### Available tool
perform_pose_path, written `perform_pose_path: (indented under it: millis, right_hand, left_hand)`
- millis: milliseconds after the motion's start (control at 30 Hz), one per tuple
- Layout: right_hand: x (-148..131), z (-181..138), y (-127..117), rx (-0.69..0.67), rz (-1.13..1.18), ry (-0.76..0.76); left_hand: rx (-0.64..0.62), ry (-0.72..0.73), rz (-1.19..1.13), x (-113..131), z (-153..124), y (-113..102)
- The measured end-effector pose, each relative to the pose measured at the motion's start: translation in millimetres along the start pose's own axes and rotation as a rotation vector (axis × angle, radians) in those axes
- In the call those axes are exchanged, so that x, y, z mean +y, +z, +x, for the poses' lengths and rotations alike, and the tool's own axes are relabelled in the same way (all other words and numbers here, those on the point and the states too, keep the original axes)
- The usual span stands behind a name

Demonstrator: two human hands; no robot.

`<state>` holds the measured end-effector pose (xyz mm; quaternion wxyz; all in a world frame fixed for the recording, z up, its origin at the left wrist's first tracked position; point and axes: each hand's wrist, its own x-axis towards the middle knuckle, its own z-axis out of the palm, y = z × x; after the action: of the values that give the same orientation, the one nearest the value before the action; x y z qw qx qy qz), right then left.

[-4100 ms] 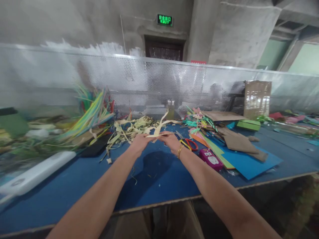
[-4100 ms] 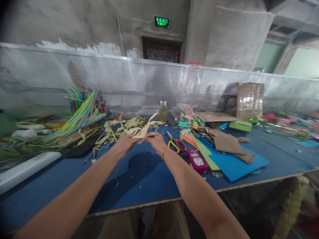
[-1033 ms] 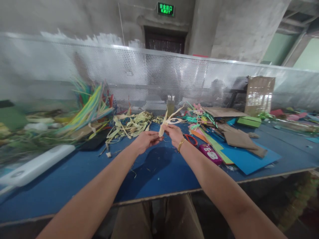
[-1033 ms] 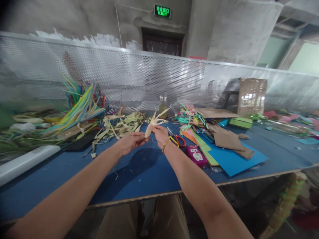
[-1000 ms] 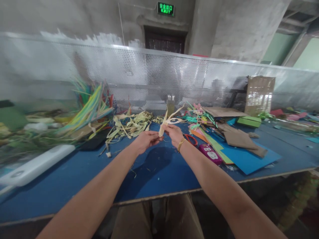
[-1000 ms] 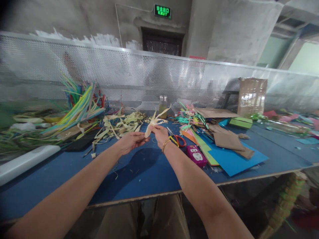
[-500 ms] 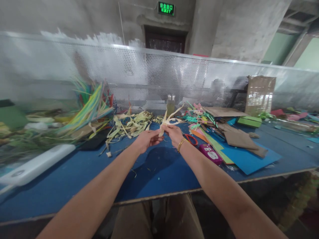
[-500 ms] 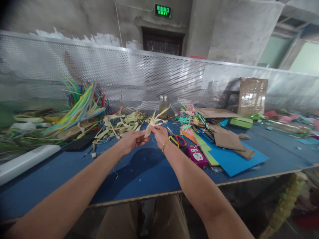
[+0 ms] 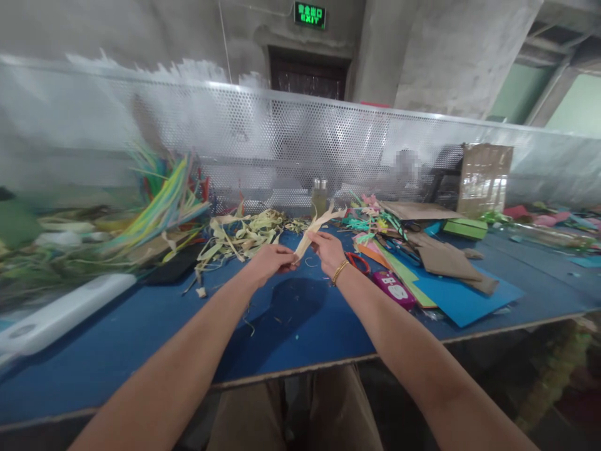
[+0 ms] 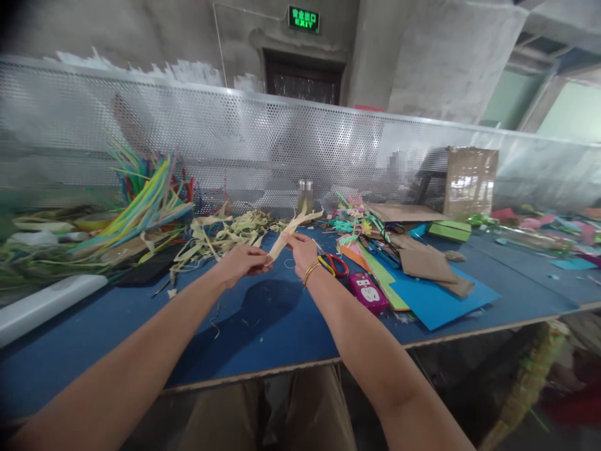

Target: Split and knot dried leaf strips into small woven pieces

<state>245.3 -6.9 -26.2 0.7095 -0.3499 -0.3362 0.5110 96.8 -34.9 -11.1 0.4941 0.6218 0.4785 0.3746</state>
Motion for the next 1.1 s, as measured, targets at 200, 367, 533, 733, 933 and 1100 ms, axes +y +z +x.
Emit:
perform_pose_path:
  millis: [200, 367, 533, 733, 933, 1100]
  right_hand:
    - [-11, 5, -4, 0.081, 0.079, 0.032]
    - [-23, 15, -14, 0.094, 0.049, -0.045]
    - [-43, 29, -33, 0.092, 0.072, -0.107]
    - [-56, 31, -41, 0.399, 0.034, -0.08]
    - [-25, -4, -8, -0.181, -0.435, 0.09]
    - [-4, -18, 2, -0.287, -0.526, -0.011]
  left_hand:
    - [-0.078, 0.05, 0.12, 0, 1, -7]
    - [-0.115, 0.029, 0.15, 2, -1, -9]
    - [-0.123, 0.011, 0.176, 1, -1, -14]
    - [0.05, -0.106, -0.167, 0, 6, -18]
    - [0.102, -0.134, -0.353, -1, 9, -12]
    - [0.083, -0.081, -0.266, -4, 6, -7]
